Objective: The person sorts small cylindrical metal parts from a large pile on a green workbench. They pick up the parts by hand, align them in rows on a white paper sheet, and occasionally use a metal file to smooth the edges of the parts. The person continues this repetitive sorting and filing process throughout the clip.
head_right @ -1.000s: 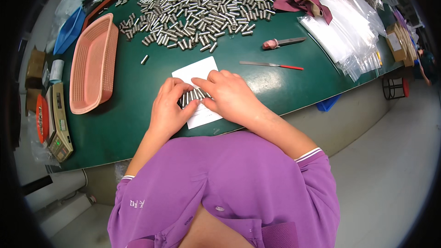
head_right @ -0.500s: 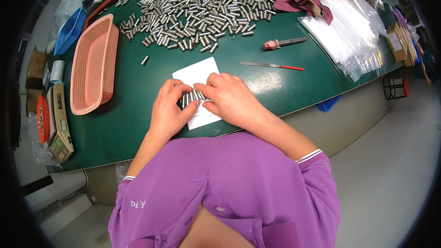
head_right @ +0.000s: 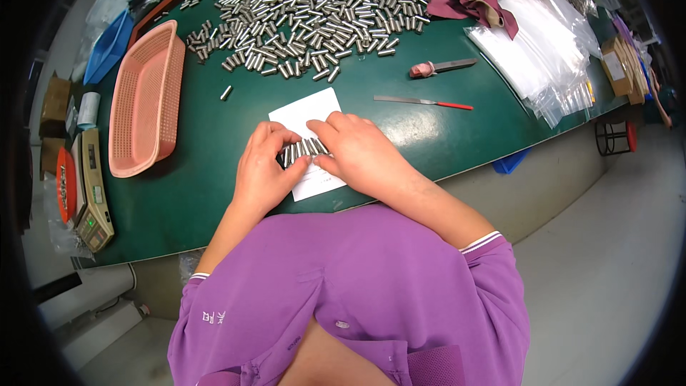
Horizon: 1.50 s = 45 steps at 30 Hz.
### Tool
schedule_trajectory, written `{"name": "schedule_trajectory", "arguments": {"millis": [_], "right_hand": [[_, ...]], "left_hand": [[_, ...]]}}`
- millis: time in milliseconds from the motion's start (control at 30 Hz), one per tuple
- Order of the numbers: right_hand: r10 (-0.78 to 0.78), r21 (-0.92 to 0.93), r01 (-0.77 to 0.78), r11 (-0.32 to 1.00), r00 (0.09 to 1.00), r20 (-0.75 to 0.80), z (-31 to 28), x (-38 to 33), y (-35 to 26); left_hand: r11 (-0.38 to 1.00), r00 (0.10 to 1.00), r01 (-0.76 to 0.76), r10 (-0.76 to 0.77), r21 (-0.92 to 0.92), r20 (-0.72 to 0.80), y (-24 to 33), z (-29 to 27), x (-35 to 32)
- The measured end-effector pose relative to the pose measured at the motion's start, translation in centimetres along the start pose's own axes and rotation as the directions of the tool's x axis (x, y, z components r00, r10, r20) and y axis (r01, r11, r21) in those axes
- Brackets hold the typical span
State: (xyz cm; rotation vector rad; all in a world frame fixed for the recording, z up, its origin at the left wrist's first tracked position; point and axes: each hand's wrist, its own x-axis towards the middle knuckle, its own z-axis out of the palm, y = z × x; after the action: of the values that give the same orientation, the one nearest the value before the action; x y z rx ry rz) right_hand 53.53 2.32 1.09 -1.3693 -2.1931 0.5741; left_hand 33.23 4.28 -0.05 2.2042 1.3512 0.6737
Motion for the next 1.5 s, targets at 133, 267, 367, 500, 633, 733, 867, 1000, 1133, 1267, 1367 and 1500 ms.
{"name": "schedule_trajectory", "arguments": {"millis": [133, 267, 367, 500, 633, 733, 867, 1000, 1133, 1267, 1367, 1500], "right_hand": [[0.022, 0.027, -0.021, 0.999, 0.999, -0.027, -0.1, -0.3, 0.0], [-0.027, -0.066, 0.023, 0.998, 0.998, -0.057, 0.0, -0.3, 0.2], [0.003, -0.042, -0.005, 0.999, 0.998, -0.056, -0.2, -0.2, 0.2], [0.043, 0.013, -0.042, 0.999, 0.998, -0.051, -0.4, -0.3, 0.2], [0.07, 0.043, -0.068, 0.997, 0.996, -0.055, -0.8, -0.6, 0.4], [0.08, 0.051, -0.076, 0.996, 0.993, -0.086, -0.9, -0.7, 0.7], [0.11, 0.06, -0.104, 0.993, 0.989, -0.095, -1.0, -0.6, 1.0], [0.115, 0.06, -0.109, 0.992, 0.988, -0.099, -0.9, -0.6, 1.6], [0.114, 0.053, -0.109, 0.993, 0.988, -0.105, -0.9, -0.5, 1.8], [0.111, 0.054, -0.106, 0.993, 0.988, -0.11, -1.0, -0.5, 1.6], [0.103, 0.061, -0.096, 0.993, 0.988, -0.112, -0.9, -0.5, 1.5], [0.1, 0.064, -0.094, 0.994, 0.989, -0.106, -0.8, -0.5, 1.2]], "left_hand": [[0.999, 0.999, -0.006, 0.008, -0.053, 0.051, -0.4, -0.5, -0.2], [0.986, 0.994, 0.038, -0.02, -0.165, 0.108, 0.0, -1.4, -0.5], [0.98, 0.992, 0.049, -0.025, -0.194, 0.123, 0.2, -1.7, -0.8], [0.971, 0.992, 0.055, -0.026, -0.234, 0.126, 0.2, -1.7, -1.0], [0.96, 0.99, 0.068, -0.031, -0.271, 0.136, 0.5, -1.8, -1.0], [0.954, 0.99, 0.061, -0.021, -0.292, 0.141, 0.7, -1.7, -0.9], [0.948, 0.989, 0.054, -0.007, -0.315, 0.149, 0.7, -1.5, -0.9], [0.943, 0.988, 0.044, 0.007, -0.329, 0.152, 0.7, -1.2, -0.9], [0.952, 0.99, 0.011, 0.033, -0.306, 0.138, 0.6, -1.0, -0.9], [0.97, 0.992, 0.0, 0.03, -0.243, 0.121, 0.4, -1.1, -0.8], [0.977, 0.994, -0.009, 0.032, -0.214, 0.104, 0.5, -1.3, -0.9], [0.982, 0.996, -0.027, 0.042, -0.188, 0.077, 0.4, -1.5, -1.0]]}}
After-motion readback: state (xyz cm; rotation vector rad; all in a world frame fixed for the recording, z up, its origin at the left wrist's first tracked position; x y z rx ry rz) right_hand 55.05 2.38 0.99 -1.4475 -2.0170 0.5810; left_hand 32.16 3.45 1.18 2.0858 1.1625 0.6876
